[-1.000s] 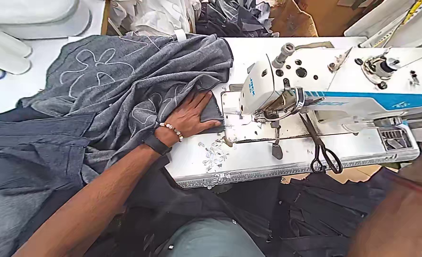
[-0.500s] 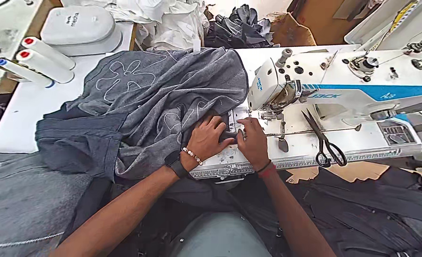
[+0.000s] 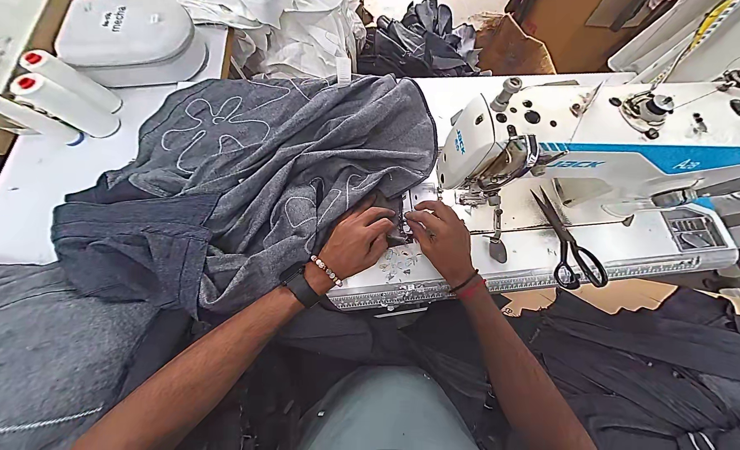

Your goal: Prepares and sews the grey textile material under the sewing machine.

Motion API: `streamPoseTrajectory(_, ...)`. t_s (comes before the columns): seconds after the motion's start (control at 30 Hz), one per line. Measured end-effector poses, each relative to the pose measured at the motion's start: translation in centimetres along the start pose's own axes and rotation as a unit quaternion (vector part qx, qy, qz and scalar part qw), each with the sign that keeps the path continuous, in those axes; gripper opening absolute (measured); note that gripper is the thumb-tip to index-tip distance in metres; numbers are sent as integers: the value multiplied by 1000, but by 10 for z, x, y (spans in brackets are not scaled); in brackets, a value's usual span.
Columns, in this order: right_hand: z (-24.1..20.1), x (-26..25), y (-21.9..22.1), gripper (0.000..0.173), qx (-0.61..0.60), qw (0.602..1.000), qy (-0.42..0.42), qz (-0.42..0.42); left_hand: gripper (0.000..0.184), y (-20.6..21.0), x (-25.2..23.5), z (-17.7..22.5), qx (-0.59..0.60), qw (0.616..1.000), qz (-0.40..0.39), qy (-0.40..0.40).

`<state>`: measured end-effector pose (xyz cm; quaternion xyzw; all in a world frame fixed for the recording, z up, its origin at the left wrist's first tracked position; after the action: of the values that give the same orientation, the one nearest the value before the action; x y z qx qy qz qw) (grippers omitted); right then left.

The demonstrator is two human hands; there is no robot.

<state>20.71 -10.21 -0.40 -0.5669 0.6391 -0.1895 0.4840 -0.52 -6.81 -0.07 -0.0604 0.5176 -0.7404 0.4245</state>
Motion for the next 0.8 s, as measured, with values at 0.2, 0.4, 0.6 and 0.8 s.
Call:
streamPoseTrajectory(0.2,0,-1,-1,22,-3,1000,15,2,24,1,-2,2,1,1000,-4,4)
streamPoseTrajectory(0.4,-3,-8,-2,25,31,997,45,-53,67,12,-9,22,-133,986,-40,-95)
streamPoseTrajectory(0.6,13,-7,-12,23,-30,994,4,-108,36,14,-7,14,-119,991,-42,-37)
streamPoseTrajectory(0.8,-12,-10,5,19,64,992,111,-22,35,11,-6,8,-76,995,-63,-4)
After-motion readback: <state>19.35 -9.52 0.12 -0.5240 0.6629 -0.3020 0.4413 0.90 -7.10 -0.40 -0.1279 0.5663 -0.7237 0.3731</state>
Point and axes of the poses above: each hand's wrist, its own x-axis away from the middle knuckle, its own y-axis out of the palm, z = x × y, the point moved 2 cm from there along -x, towards the middle knuckle, and after that the axes turned 2 degrees about -y, right-handed, at the moved point
